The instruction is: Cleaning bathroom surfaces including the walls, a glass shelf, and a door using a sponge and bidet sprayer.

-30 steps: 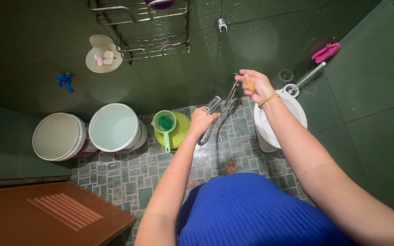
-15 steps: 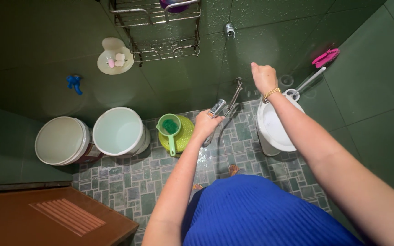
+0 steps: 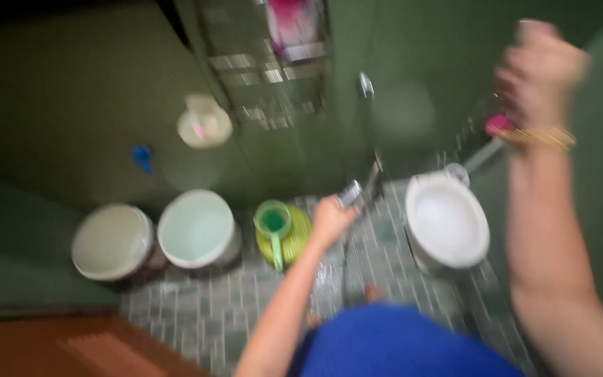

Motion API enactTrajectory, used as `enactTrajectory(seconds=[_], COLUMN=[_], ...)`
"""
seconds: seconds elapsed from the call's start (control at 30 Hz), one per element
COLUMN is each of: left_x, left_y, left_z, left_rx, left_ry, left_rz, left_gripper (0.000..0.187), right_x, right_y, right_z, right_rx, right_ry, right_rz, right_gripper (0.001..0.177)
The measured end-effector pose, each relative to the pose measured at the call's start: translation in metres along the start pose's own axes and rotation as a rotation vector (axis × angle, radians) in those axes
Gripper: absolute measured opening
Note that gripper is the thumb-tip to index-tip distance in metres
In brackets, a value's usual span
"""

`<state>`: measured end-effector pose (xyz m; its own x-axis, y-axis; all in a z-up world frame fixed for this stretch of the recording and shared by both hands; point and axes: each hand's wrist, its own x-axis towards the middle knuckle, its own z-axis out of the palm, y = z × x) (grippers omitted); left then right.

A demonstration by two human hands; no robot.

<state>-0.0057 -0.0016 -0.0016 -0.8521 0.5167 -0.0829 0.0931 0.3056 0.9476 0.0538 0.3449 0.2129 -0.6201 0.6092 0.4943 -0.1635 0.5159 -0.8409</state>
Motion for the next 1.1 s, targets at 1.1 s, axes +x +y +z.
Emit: enactTrajectory(seconds=[1.1], left_x=[-0.011], left_y=[0.055], left_z=[-0.047], left_rx=[0.13], left_ry=[0.323], left_rz=[0.495], left_gripper=[0.048], right_x=[-0.149], right_y=[0.116], right_z=[0.211], right_rx=[0.707], right_ry=[-0.577], right_rz=[0.621], right_gripper=[0.041])
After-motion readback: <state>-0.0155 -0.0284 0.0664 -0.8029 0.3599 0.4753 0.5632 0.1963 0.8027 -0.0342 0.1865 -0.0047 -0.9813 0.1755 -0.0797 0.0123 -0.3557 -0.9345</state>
